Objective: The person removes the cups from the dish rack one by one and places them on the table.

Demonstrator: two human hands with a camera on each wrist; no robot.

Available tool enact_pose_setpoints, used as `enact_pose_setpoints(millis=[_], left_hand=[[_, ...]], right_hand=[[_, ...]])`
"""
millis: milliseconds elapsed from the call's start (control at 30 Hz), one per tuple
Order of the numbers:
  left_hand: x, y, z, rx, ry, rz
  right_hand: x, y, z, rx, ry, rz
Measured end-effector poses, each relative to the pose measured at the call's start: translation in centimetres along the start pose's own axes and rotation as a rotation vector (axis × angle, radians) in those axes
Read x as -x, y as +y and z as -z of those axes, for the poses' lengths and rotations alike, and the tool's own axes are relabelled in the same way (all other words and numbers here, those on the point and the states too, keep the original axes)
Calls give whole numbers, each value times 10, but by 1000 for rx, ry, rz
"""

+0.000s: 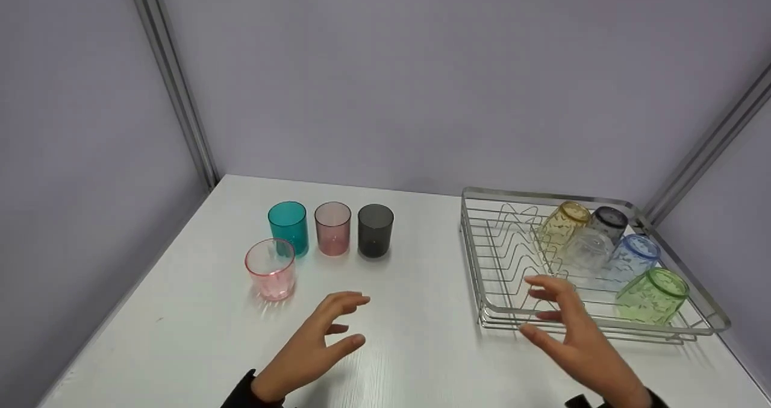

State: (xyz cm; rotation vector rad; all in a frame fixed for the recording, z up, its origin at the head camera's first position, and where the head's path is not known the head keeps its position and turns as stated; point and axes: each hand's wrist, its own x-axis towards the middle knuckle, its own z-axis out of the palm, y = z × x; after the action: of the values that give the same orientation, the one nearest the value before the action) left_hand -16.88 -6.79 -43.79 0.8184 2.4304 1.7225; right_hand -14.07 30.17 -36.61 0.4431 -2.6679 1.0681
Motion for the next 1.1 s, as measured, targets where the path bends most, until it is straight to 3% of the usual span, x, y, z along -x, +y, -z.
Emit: enact_pose_setpoints(millis=[133, 300, 567, 767, 1100], left_hand=[[1, 1, 1, -4, -4, 0], [5, 4, 3, -9, -7, 15], [12, 11, 3, -13, -9, 7], [14, 15, 3, 6, 5, 15], [12, 16, 6, 12, 4, -31]], right_hand=[[-25, 4, 33, 144, 5, 76], [-64, 24, 67, 202, -32, 40], [-111, 95, 98, 417, -111, -260], [-122, 145, 96, 416, -156, -399], [-127, 180, 77, 397, -183, -430]])
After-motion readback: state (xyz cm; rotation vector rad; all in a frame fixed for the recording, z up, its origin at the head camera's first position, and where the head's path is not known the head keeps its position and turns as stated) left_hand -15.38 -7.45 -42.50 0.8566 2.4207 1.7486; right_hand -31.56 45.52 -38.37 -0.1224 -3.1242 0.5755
